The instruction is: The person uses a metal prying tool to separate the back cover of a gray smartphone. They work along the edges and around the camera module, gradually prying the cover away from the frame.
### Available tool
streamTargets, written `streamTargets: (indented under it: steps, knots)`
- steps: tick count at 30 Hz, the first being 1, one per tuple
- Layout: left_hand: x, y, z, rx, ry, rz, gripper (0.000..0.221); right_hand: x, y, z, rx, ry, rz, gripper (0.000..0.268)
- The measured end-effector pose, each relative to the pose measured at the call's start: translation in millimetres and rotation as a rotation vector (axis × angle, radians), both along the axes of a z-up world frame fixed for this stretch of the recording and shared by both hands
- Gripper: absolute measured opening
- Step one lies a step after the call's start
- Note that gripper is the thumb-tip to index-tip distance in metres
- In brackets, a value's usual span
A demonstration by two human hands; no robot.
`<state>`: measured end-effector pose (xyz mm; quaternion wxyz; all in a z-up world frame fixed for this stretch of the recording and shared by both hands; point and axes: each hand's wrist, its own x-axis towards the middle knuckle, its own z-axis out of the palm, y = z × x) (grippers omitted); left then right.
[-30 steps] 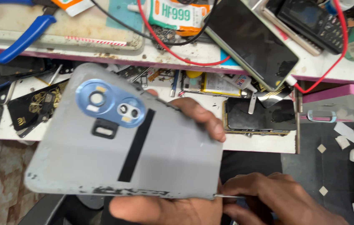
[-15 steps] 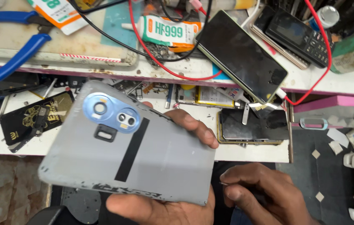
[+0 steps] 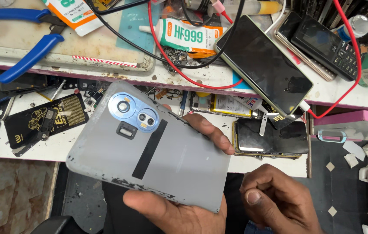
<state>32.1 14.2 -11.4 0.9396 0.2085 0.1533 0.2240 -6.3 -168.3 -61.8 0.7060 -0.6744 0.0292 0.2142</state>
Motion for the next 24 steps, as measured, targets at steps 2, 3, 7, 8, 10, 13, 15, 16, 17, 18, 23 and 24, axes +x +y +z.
streamTargets:
  steps: [2,3,7,8,10,13,15,16,17,18,23,24]
  knots:
    - [0.0,-1.4,-2.3,-0.055,-0.053,0.003,0.114,1.1,1.4,-1.8,0.087,-0.023,-0.007,0.008]
    - [0.1,-3.0,-3.5,-0.097,-0.086,0.002,0.11,2.8,1.4,-3.0,0.04,-0.147,0.001,0.008]
    - [0.5,-2.8,-8.4,-0.32,-0.284,-0.139,0.093,7.5,2.6,-8.6,-0.068,-0.371,-0.083,0.008]
    - [1.3,-1.6,-8.5,-0.34,-0.275,-0.178,0.094,9.2,2.6,-9.3,-0.079,-0.366,-0.136,0.009]
    - [0.9,0.5,-7.1,-0.385,-0.252,-0.255,0.095,10.1,1.1,-8.1,0.037,-0.369,-0.169,0.01]
    - [3.1,2.9,-5.3,-0.499,-0.238,-0.276,0.096,12.5,-0.4,-5.1,0.201,-0.32,-0.215,0.011]
    - [1.8,3.8,-3.8,-0.446,-0.305,-0.265,0.09,11.3,-0.2,-1.4,0.196,-0.292,-0.236,0.011]
    - [1.8,4.5,-2.8,-0.416,-0.343,-0.261,0.088,12.8,1.5,-0.5,0.143,-0.299,-0.242,0.012]
    - [1.1,4.7,-1.3,-0.415,-0.342,-0.262,0.088,14.4,3.7,0.6,0.09,-0.306,-0.248,0.012]
    - [0.6,5.1,0.3,-0.413,-0.342,-0.262,0.088,16.3,6.5,1.7,0.015,-0.313,-0.256,0.012]
    - [-4.5,5.6,5.9,-0.383,-0.386,-0.297,0.085,19.9,12.5,10.8,-0.261,-0.194,-0.217,0.02]
    - [-5.2,6.7,7.1,-0.358,-0.37,-0.304,0.085,19.9,12.9,13.0,-0.186,-0.216,-0.205,0.02]
